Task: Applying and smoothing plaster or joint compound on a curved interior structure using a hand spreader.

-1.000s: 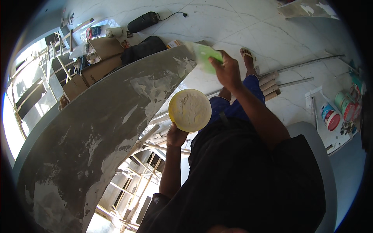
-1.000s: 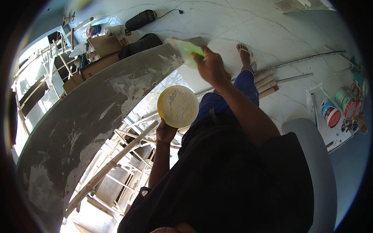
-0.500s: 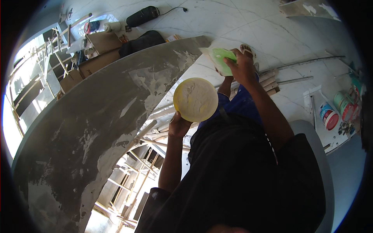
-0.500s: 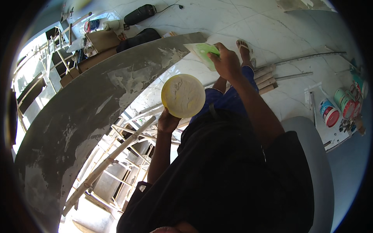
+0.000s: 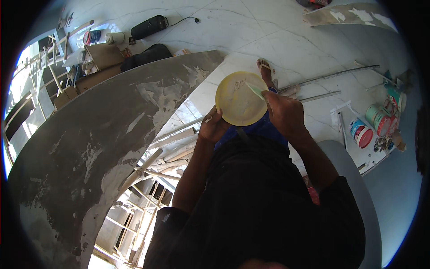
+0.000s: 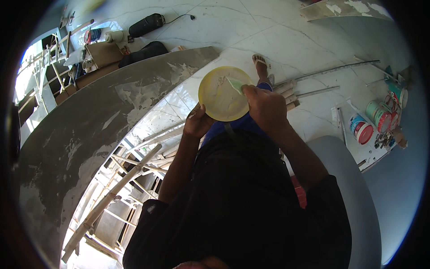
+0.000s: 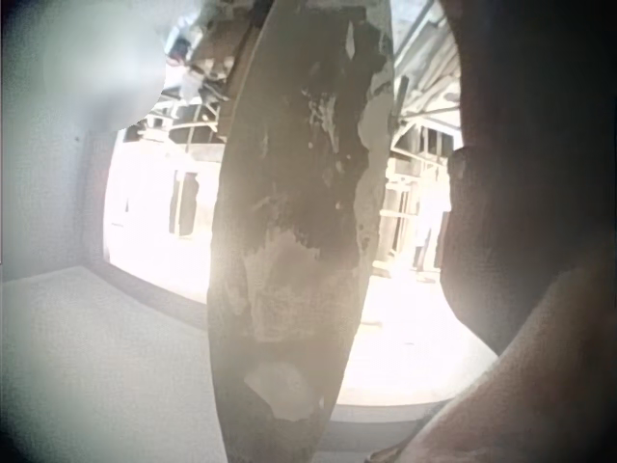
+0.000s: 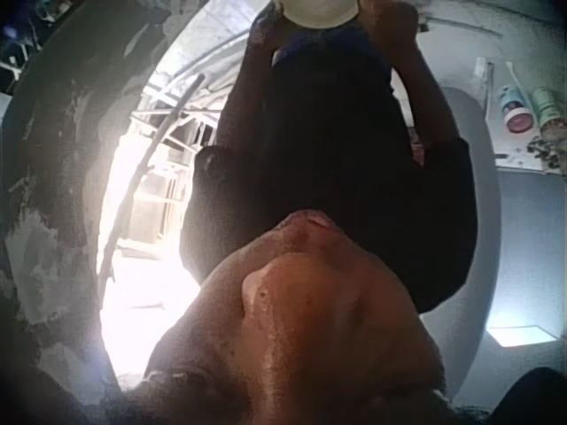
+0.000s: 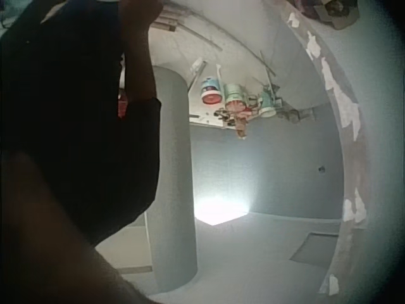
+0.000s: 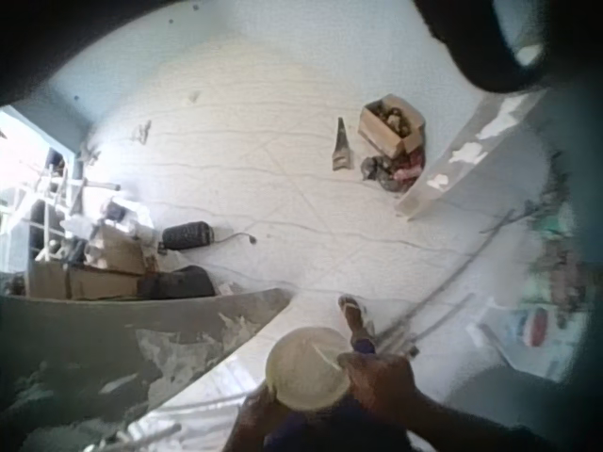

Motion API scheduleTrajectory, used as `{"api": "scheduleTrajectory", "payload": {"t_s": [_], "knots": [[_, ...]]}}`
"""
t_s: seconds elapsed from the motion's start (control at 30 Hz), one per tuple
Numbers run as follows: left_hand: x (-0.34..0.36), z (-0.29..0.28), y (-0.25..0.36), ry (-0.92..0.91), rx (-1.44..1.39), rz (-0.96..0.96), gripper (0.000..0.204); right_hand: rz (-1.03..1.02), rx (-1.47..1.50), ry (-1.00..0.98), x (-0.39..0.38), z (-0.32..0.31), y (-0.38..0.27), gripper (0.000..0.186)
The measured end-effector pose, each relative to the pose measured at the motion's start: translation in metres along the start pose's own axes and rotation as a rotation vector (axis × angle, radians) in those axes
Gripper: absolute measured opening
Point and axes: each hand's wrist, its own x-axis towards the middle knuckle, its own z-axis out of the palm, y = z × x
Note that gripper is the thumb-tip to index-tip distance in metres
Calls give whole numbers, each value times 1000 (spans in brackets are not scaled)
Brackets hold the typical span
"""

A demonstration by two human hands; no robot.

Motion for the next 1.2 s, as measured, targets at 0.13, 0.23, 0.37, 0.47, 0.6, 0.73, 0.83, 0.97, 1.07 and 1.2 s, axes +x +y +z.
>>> {"api": "scheduleTrajectory", "payload": {"t_s": [0.13, 0.23, 0.37, 0.47, 0.6, 0.73, 0.83, 0.97, 1.07, 1.2], "knots": [[9, 10, -2, -13, 62, -18, 61, 74, -67, -84, 6, -7, -2, 17], [9, 14, -4, -4, 94, -10, 60, 75, -109, -90, 6, -2, -1, 18], [8, 15, -7, 2, 81, 12, 59, -38, -77, -81, 0, 2, -4, 11], [8, 10, -5, -12, 58, 4, 63, -47, -6, -140, -11, 0, -6, 13], [13, 12, 0, 7, 78, 27, 64, 114, 65, -154, -11, -13, 2, 20], [16, 12, 1, -21, 47, 36, 64, 323, -56, -163, 1, -11, 18, 20], [17, 8, -1, -24, 55, 32, 63, 336, -96, -145, 13, -11, 17, 21], [18, 8, -3, -14, 12, 37, 56, 327, -158, -203, 23, -6, 11, 24], [17, 9, 1, 3, 33, 51, 56, 229, -126, -186, 23, 3, 15, 24], [15, 4, 6, 37, 17, 58, 57, 146, -99, -261, 25, 5, 15, 22]]}}
